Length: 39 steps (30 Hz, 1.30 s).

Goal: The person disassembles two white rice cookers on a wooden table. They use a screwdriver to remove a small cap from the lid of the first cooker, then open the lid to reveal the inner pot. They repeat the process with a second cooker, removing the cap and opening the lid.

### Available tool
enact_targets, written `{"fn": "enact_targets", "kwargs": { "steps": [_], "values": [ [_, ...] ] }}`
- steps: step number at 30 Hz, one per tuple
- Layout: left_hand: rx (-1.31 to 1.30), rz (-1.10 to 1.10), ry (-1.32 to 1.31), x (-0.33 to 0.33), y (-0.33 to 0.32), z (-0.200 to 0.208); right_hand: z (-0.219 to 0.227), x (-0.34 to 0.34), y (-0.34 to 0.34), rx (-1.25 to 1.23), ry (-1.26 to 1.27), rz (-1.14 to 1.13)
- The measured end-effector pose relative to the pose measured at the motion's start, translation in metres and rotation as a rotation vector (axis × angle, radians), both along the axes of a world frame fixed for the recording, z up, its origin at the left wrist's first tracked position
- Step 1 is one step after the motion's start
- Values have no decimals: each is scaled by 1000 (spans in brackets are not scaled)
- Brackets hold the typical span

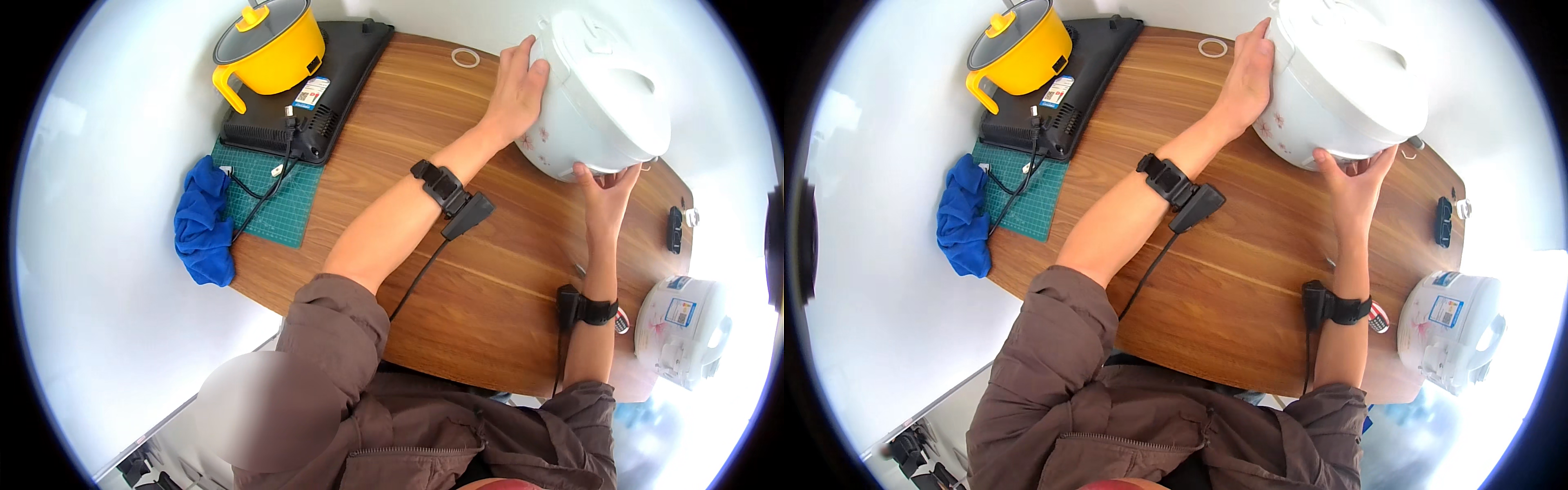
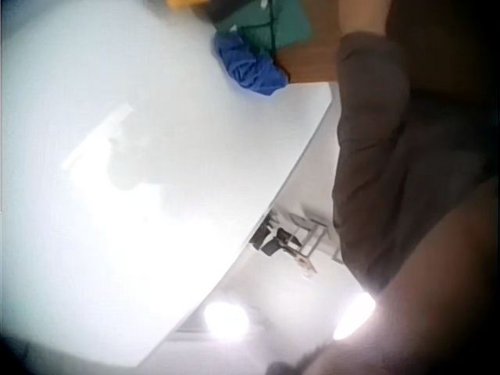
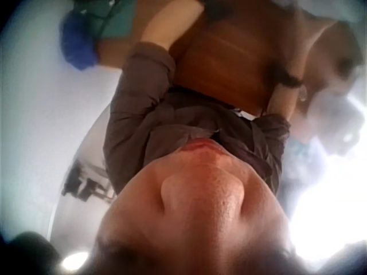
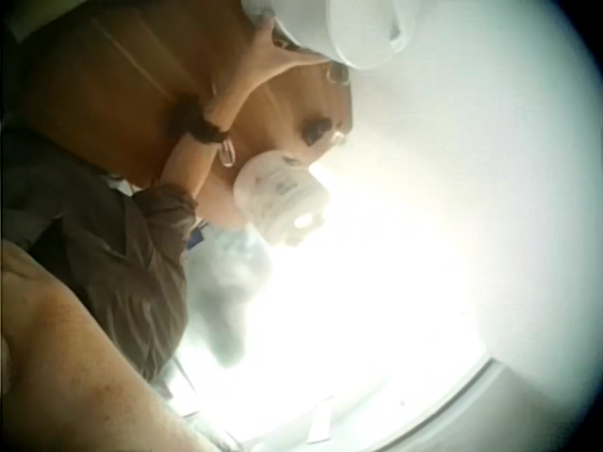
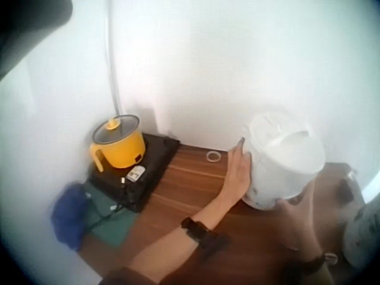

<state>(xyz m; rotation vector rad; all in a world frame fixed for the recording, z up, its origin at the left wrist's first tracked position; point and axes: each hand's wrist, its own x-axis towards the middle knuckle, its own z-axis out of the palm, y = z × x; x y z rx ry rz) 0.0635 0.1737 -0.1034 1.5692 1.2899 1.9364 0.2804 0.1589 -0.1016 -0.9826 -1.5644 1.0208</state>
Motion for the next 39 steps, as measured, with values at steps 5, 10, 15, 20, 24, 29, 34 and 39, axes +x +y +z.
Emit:
{"fn": "enact_targets", "kwargs": {
  "steps": [5, 10, 15, 20, 24, 29, 34, 39],
  "values": [
    [24, -44, -17, -5, 1, -11, -15, -2, -1, 20, 16, 1],
    [-17, -110, -71, -8, 2, -15, -18, -2, 0, 24, -15, -44],
    [-69, -155, -81, -13, 1, -16, -18, -8, -2, 40, 1, -41],
    [-64, -142, -162, -35, 26, -27, -33, -3, 0, 79, -62, -104],
    [-176, 398, 426, -88, 31, -36, -47, 1, 1, 105, -73, -113],
    [-332, 487, 741, -120, 26, -63, -44, -3, -2, 72, -56, -105],
    [-406, 455, 550, -120, 26, -52, -47, 1, 0, 79, -76, -113],
    [-347, 150, -239, -117, 25, -43, -46, -1, 2, 92, -54, -89]
  ]
}}
